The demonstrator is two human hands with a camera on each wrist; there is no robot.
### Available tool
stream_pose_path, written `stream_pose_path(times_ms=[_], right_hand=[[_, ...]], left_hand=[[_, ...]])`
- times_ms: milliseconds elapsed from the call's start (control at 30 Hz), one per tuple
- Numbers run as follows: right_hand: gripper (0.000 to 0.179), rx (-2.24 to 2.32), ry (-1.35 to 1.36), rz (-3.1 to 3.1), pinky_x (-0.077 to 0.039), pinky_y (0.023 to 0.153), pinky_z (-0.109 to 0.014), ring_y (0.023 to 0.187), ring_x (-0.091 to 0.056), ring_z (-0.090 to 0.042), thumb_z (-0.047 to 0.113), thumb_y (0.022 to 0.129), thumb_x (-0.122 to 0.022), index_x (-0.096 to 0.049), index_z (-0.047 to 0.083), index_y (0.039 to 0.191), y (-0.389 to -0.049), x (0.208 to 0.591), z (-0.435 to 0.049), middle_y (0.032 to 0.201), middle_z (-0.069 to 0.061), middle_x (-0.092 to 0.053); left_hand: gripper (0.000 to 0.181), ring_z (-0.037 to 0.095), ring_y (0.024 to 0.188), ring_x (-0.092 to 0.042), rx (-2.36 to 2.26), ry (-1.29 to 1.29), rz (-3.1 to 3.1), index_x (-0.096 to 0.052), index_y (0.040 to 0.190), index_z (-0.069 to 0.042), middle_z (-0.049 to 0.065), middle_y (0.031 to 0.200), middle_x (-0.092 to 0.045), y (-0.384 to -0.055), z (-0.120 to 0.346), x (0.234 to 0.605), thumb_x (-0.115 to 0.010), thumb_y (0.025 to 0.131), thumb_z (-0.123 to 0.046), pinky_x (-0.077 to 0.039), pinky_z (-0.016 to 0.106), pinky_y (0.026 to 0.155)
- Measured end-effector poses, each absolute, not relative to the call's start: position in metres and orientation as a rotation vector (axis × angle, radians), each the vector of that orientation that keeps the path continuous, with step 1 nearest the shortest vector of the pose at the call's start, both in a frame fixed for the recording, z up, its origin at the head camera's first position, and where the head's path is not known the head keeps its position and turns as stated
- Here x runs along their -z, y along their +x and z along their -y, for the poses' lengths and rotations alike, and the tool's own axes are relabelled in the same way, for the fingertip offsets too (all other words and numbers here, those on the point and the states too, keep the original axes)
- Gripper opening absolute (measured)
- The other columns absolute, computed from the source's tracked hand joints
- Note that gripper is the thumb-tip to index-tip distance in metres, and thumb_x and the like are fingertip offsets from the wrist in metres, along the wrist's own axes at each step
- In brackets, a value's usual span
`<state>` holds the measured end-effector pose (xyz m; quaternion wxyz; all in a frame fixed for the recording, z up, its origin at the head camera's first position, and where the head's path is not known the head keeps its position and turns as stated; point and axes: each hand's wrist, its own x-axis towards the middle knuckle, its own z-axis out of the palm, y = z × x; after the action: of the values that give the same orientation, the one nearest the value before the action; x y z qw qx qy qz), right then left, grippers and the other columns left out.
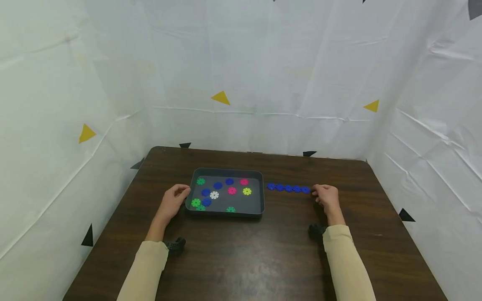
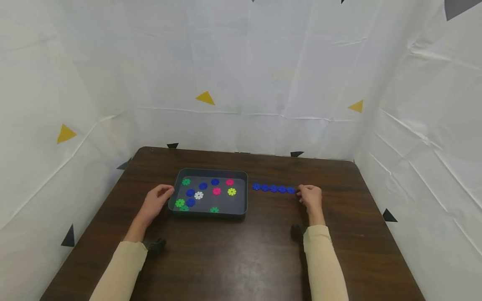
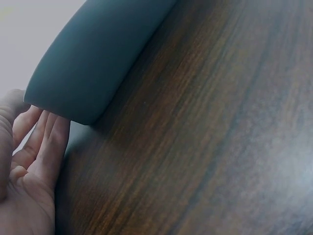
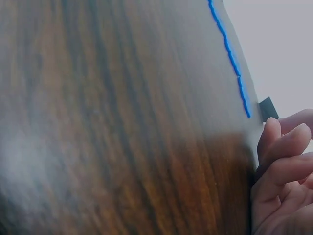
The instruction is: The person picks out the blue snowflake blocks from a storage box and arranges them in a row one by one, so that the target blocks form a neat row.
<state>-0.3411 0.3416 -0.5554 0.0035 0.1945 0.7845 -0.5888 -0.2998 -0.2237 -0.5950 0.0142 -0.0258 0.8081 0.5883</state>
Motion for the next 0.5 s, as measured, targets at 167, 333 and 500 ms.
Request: stream_pose_path(times_ms=[167,333,500], right_hand=[[0.037,1.811,0.573,-2.482,-0.043,0.051,-0.023,0.056,-0.051,-0.007,0.021,0.106,-0.059,-0.069,-0.007,0.127,-0.341,0.555,-0.338,0.073,0.008,-0.069],[0.039,1.76,0.509,-2.5,-0.043,0.053,-0.023,0.057,-0.051,-0.006,0.025,0.107,-0.059,-0.068,-0.005,0.129,-0.339,0.554,-0.328,0.077,0.007,-0.07],[0.039,1.79,0.408,-2.521,-0.041,0.053,-0.022,0.057,-0.05,-0.006,0.026,0.109,-0.06,-0.068,-0.005,0.132,-0.332,0.544,-0.308,0.084,0.002,-0.072]], left_hand=[[0.055,0.034,0.138,-0.06,-1.832,-0.079,-2.522,-0.062,0.141,-0.008,0.018,0.141,-0.063,-0.302,0.225,0.596,-0.062,0.108,-0.052,-0.049,0.055,0.118],[0.054,0.033,0.138,-0.06,-1.823,-0.081,-2.538,-0.063,0.14,-0.009,0.017,0.14,-0.064,-0.302,0.224,0.598,-0.061,0.108,-0.052,-0.05,0.055,0.117],[0.055,0.033,0.137,-0.061,-1.833,-0.07,-2.532,-0.063,0.141,-0.009,0.017,0.14,-0.064,-0.302,0.224,0.599,-0.061,0.108,-0.053,-0.051,0.055,0.116]])
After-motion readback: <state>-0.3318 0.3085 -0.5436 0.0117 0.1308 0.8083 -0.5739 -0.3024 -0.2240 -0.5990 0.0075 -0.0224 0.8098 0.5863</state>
